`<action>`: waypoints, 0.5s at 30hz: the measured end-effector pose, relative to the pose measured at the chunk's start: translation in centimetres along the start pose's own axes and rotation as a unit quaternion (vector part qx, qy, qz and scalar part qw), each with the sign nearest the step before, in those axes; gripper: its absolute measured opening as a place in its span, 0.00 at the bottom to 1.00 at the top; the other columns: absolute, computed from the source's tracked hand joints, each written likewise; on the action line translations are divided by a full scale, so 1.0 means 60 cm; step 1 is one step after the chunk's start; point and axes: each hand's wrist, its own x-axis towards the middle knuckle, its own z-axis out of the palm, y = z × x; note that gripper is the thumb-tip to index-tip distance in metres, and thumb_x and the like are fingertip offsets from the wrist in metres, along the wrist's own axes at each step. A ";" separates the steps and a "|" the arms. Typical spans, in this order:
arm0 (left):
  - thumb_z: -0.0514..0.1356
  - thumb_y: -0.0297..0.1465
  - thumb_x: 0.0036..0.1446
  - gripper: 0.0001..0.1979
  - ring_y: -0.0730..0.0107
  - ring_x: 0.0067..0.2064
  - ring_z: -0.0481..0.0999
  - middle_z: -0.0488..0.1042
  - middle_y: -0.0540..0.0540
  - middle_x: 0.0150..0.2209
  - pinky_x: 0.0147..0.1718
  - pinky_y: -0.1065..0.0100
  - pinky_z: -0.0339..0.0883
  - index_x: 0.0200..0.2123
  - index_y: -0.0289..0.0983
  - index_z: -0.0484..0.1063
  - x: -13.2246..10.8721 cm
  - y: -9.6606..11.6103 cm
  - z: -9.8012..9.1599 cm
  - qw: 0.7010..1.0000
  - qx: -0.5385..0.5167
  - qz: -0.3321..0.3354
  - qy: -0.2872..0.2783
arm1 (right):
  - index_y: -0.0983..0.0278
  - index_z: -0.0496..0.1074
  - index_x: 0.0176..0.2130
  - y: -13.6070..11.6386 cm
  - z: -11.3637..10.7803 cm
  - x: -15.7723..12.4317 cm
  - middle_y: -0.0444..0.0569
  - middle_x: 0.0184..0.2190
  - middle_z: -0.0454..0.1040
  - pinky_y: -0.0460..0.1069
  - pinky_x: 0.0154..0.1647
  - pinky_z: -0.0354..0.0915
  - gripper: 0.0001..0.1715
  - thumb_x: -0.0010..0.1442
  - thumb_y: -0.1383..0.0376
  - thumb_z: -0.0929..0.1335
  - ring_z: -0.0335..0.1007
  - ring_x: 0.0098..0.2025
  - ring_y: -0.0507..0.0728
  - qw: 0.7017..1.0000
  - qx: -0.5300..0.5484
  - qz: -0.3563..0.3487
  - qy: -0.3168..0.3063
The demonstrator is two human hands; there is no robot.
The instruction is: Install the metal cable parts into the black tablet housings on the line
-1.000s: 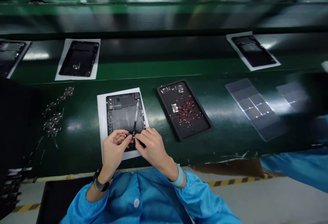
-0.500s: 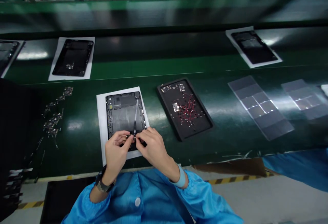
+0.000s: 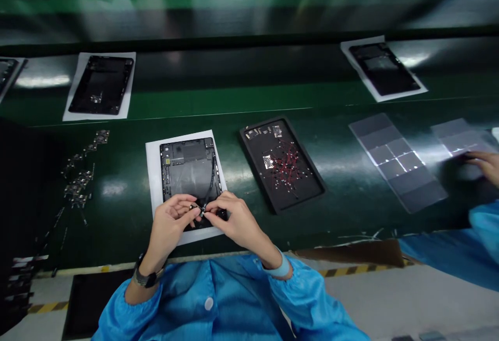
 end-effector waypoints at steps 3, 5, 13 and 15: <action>0.69 0.31 0.45 0.12 0.69 0.25 0.77 0.76 0.49 0.23 0.20 0.74 0.68 0.34 0.34 0.74 0.000 -0.001 0.000 1.000 0.005 -0.005 -0.010 | 0.61 0.78 0.32 -0.002 0.002 -0.002 0.47 0.27 0.76 0.50 0.35 0.67 0.09 0.64 0.64 0.69 0.72 0.33 0.56 0.999 0.025 0.027 0.011; 0.69 0.32 0.46 0.12 0.69 0.26 0.77 0.76 0.48 0.24 0.20 0.74 0.68 0.34 0.34 0.75 -0.001 -0.004 0.003 1.000 0.017 -0.001 0.001 | 0.61 0.78 0.30 -0.004 0.010 -0.004 0.47 0.27 0.75 0.51 0.34 0.67 0.11 0.65 0.64 0.69 0.72 0.33 0.56 0.998 0.029 0.046 0.038; 0.64 0.31 0.55 0.17 0.73 0.32 0.75 0.76 0.43 0.43 0.33 0.71 0.74 0.49 0.38 0.80 -0.026 -0.019 0.012 0.977 0.156 0.136 0.060 | 0.61 0.77 0.30 -0.010 0.043 -0.009 0.46 0.26 0.74 0.52 0.35 0.65 0.09 0.63 0.66 0.69 0.70 0.31 0.56 0.988 0.016 0.060 0.143; 0.62 0.29 0.57 0.18 0.74 0.30 0.73 0.76 0.44 0.42 0.33 0.70 0.74 0.51 0.39 0.79 -0.031 -0.022 0.013 0.964 0.199 0.161 0.067 | 0.61 0.77 0.30 -0.011 0.044 -0.009 0.46 0.26 0.75 0.53 0.36 0.64 0.09 0.63 0.66 0.69 0.70 0.31 0.56 0.988 0.009 0.058 0.144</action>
